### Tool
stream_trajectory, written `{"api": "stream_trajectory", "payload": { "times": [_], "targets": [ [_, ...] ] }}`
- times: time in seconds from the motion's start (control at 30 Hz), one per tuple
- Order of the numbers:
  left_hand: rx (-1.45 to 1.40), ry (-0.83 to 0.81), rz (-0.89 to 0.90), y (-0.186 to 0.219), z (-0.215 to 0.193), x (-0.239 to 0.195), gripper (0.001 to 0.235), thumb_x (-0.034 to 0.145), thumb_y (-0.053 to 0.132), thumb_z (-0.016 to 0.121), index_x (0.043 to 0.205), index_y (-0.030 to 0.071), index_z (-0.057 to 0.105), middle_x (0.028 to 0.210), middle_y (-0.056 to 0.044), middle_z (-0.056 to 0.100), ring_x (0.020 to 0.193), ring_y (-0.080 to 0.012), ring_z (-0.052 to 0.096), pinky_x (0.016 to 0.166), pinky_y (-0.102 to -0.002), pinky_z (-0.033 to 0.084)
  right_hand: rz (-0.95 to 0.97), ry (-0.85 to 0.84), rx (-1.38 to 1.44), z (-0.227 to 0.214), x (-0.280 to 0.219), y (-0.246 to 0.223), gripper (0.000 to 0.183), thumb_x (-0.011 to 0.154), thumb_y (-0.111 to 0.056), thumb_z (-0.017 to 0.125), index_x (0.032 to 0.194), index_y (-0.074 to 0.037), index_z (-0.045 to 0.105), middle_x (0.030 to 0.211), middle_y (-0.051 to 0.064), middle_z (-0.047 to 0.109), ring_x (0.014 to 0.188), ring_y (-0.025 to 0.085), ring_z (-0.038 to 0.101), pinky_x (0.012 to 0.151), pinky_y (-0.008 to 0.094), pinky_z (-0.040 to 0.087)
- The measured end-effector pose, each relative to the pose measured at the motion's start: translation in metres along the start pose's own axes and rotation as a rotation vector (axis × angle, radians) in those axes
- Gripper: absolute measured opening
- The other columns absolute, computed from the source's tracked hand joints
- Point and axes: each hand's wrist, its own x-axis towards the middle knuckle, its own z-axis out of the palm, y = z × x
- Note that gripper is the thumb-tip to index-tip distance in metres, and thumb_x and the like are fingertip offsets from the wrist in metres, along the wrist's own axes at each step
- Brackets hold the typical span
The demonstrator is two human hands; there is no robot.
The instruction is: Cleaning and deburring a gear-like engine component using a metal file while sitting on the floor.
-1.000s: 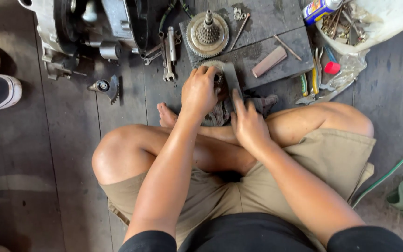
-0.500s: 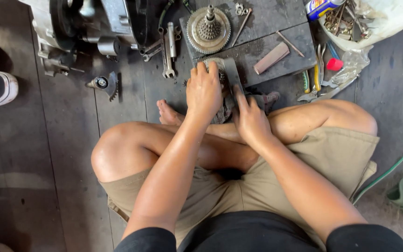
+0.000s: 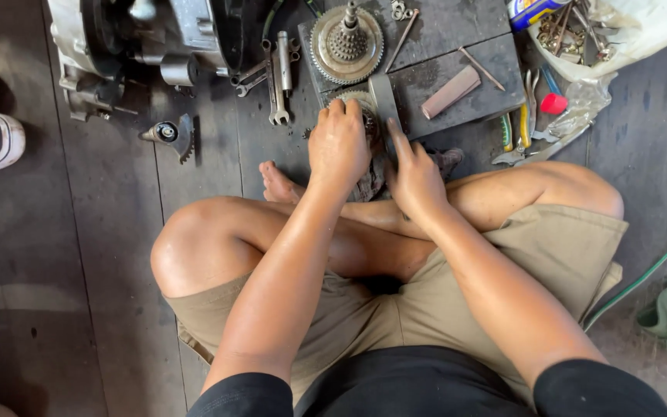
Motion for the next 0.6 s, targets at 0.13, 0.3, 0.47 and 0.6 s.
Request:
{"api": "stream_trajectory", "payload": {
  "times": [0.13,0.3,0.47,0.6],
  "targets": [
    [-0.001,-0.012,-0.006,-0.003,-0.003,0.002,0.031,0.082,0.013,0.079,0.105,0.006,0.060,0.105,-0.015,0.062,0.103,-0.0388,0.068,0.074,-0.047,0.064,-0.058,0.097,0.040,0.004,0.019,-0.002,0.062,0.103,-0.008,0.059,0.160,-0.011,0.035,0.106,0.034,0.065,0.078,0.049,0.072,0.052,0.052,0.060],
    [-0.031,-0.021,-0.013,-0.002,-0.003,0.000,0.040,0.078,0.024,0.084,0.105,0.007,0.060,0.105,-0.015,0.063,0.104,-0.0381,0.068,0.075,-0.049,0.064,0.045,-0.045,-0.024,0.007,-0.034,-0.018,0.063,0.099,-0.016,0.061,0.157,-0.009,0.037,0.099,0.032,0.065,0.072,0.048,0.072,0.050,0.054,0.059],
    [-0.015,-0.014,-0.005,-0.003,0.002,0.001,0.038,0.081,0.017,0.083,0.108,0.004,0.060,0.108,-0.016,0.061,0.106,-0.0379,0.067,0.075,-0.048,0.064,0.011,0.060,-0.021,0.011,0.006,0.000,0.063,0.100,-0.011,0.063,0.156,-0.005,0.034,0.096,0.031,0.066,0.069,0.045,0.072,0.048,0.050,0.058],
    [-0.046,-0.006,-0.011,-0.003,-0.005,0.001,0.045,0.080,0.020,0.086,0.113,0.002,0.062,0.112,-0.017,0.062,0.109,-0.0388,0.068,0.077,-0.050,0.065,0.038,0.005,-0.116,0.001,-0.015,-0.025,0.065,0.096,-0.014,0.064,0.154,-0.005,0.035,0.095,0.030,0.067,0.068,0.047,0.072,0.050,0.055,0.056]
  ]
}}
